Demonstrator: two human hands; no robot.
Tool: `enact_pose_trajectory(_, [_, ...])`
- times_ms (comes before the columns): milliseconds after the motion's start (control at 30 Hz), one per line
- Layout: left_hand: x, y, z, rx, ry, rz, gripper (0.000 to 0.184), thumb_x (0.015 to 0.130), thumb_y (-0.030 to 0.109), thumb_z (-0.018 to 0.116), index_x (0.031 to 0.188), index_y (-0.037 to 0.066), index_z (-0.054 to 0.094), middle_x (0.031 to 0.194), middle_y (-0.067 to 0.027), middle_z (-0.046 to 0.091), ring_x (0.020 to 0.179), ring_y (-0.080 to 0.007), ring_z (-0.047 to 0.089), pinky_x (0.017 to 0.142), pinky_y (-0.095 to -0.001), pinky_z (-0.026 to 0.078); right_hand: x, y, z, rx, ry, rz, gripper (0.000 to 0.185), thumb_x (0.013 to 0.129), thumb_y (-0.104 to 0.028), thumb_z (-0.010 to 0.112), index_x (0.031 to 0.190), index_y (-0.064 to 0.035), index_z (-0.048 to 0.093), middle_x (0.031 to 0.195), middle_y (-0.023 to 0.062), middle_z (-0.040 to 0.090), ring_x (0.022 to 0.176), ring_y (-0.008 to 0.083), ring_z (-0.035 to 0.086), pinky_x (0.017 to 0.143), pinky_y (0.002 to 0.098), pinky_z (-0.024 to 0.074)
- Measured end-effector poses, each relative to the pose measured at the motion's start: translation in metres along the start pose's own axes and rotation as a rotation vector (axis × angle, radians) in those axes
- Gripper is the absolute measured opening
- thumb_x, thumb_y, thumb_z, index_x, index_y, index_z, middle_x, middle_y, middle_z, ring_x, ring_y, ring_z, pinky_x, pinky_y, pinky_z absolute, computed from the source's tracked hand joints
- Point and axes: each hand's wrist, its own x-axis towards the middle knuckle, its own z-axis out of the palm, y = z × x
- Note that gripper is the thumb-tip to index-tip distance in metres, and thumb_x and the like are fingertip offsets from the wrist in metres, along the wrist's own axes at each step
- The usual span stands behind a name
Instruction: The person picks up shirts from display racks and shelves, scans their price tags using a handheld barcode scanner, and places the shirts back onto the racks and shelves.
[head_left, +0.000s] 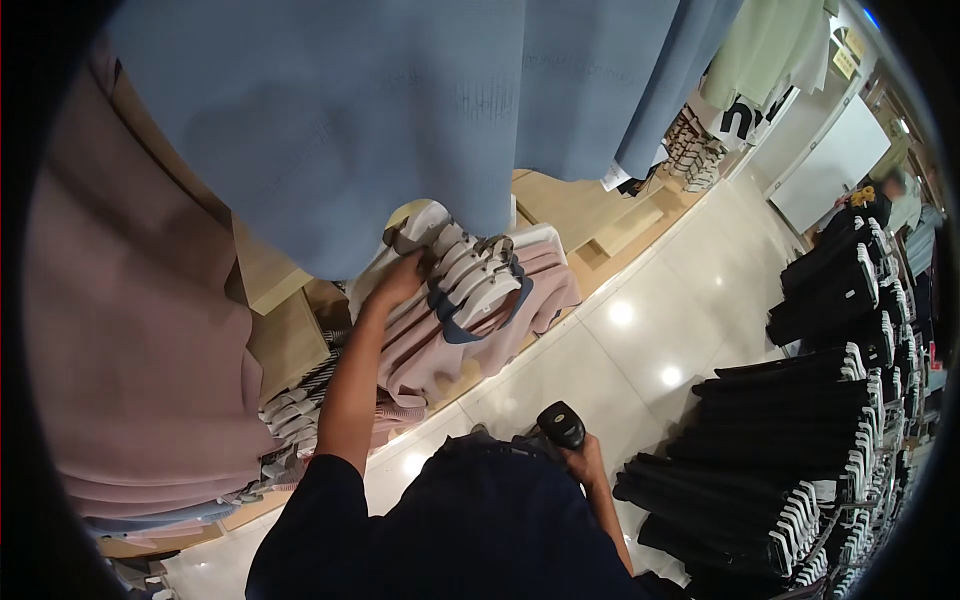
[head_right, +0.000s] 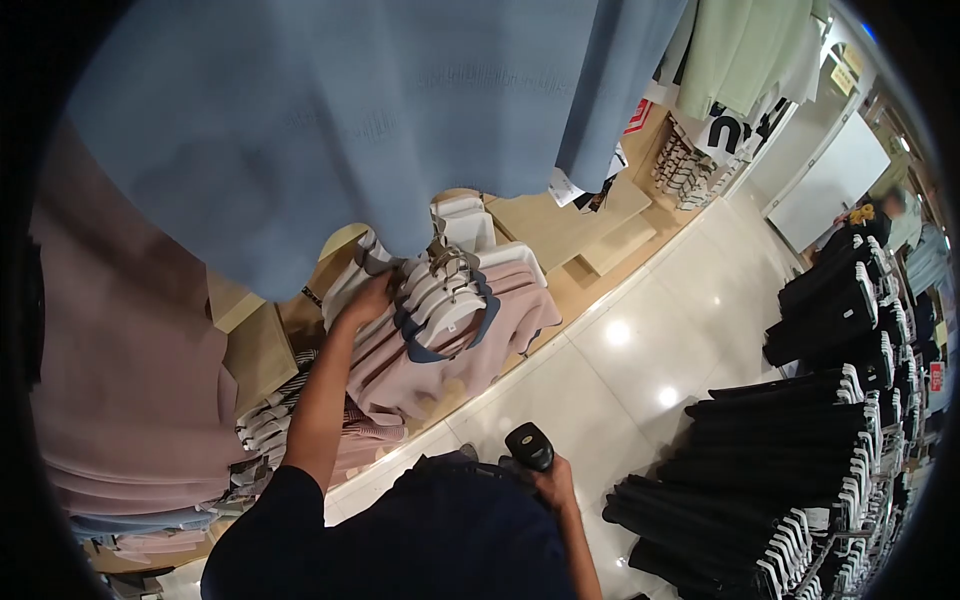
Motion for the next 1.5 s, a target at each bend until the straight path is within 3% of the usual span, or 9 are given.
enact_pose_trajectory(100, [-0.036,-0.027,0.021,0.041,-0.358,-0.229,0.051,0.094,0.025,0.051,0.139,0.001,0.049,0.135,-0.0257,0.056,0.123,-0.0374,0.055,0.103,-0.0407,0.043,-0.006,0.015,0.000,-0.114,0.011,-0.020,0.028,0.079,-0.006,0.074,0.106,0.0013,0.068,0.096,0.0073,0.072,0.089,0.0124,0.063,0.083,0.0313,0.0519])
enact_pose_trajectory(400, [-0.355,-0.161,0.290,0.242,-0.502,-0.202,0.034,0.094,0.020,0.058,0.121,-0.001,0.060,0.124,-0.0209,0.064,0.116,-0.0347,0.060,0.106,-0.0419,0.041,-0.041,0.013,-0.013,-0.093,-0.064,0.008,0.027,0.080,-0.010,0.074,0.103,0.0021,0.067,0.090,0.0093,0.071,0.085,0.0131,0.062,0.079,0.0322,0.0518])
enact_pose_trajectory(533, [-0.486,-0.127,0.363,-0.352,-0.101,-0.988,0.033,0.084,0.019,0.069,0.114,0.005,0.072,0.106,-0.0092,0.073,0.088,-0.0232,0.067,0.082,-0.0360,0.052,-0.039,0.011,-0.025,-0.152,-0.167,-0.062,0.029,0.080,-0.011,0.075,0.104,0.0021,0.066,0.090,0.0107,0.072,0.085,0.0146,0.063,0.079,0.0330,0.0522])
enact_pose_trajectory(600, [-0.518,-0.090,0.353,-0.470,-0.018,-0.933,0.041,0.083,0.034,0.073,0.106,0.000,0.072,0.092,-0.0098,0.073,0.084,-0.0190,0.066,0.074,-0.0371,0.052,-0.035,0.017,-0.033,-0.212,-0.218,-0.112,0.029,0.079,-0.010,0.076,0.104,0.0020,0.066,0.091,0.0121,0.072,0.085,0.0169,0.065,0.079,0.0338,0.0526])
enact_pose_trajectory(667, [-0.542,-0.062,0.345,-0.377,0.050,-1.040,0.068,0.080,0.059,0.071,0.102,-0.005,0.066,0.101,-0.0248,0.070,0.100,-0.0383,0.068,0.087,-0.0429,0.052,-0.036,0.027,-0.040,-0.263,-0.246,-0.183,0.030,0.078,-0.009,0.077,0.104,0.0021,0.066,0.092,0.0140,0.073,0.086,0.0200,0.068,0.080,0.0348,0.0532])
enact_pose_trajectory(733, [-0.548,-0.029,0.323,-0.264,0.074,-1.007,0.068,0.082,0.061,0.068,0.095,-0.005,0.065,0.092,-0.0265,0.069,0.092,-0.0398,0.068,0.082,-0.0454,0.051,-0.048,0.026,-0.051,-0.308,-0.292,-0.207,0.033,0.076,-0.007,0.078,0.105,0.0021,0.067,0.095,0.0162,0.073,0.091,0.0235,0.071,0.081,0.0354,0.0539])
enact_pose_trajectory(1100, [-0.585,0.197,0.281,-0.267,0.408,-0.820,0.051,0.087,0.047,0.071,0.098,-0.003,0.064,0.079,-0.0212,0.065,0.074,-0.0324,0.064,0.071,-0.0416,0.050,-0.149,0.144,-0.126,-0.163,-0.580,-0.014,0.034,0.078,-0.011,0.073,0.111,-0.0009,0.068,0.101,0.0124,0.074,0.093,0.0196,0.070,0.084,0.0342,0.0531])
enact_pose_trajectory(1233, [-0.591,0.263,0.268,-0.230,0.276,-0.818,0.051,0.086,0.046,0.072,0.095,-0.003,0.062,0.071,-0.0183,0.062,0.063,-0.0288,0.055,0.064,-0.0398,0.047,-0.175,0.155,-0.143,-0.189,-0.599,-0.032,0.039,0.082,-0.023,0.077,0.112,-0.0001,0.069,0.104,0.0136,0.074,0.097,0.0192,0.069,0.088,0.0344,0.0531])
enact_pose_trajectory(1500, [-0.558,0.344,0.216,-0.238,0.170,-0.642,0.039,0.086,0.030,0.077,0.101,-0.003,0.064,0.079,-0.0150,0.068,0.072,-0.0191,0.061,0.069,-0.0349,0.050,-0.185,0.184,-0.134,0.138,-0.327,0.035,0.023,0.084,-0.013,0.078,0.101,0.0004,0.069,0.090,0.0065,0.072,0.080,0.0136,0.067,0.076,0.0312,0.0536])
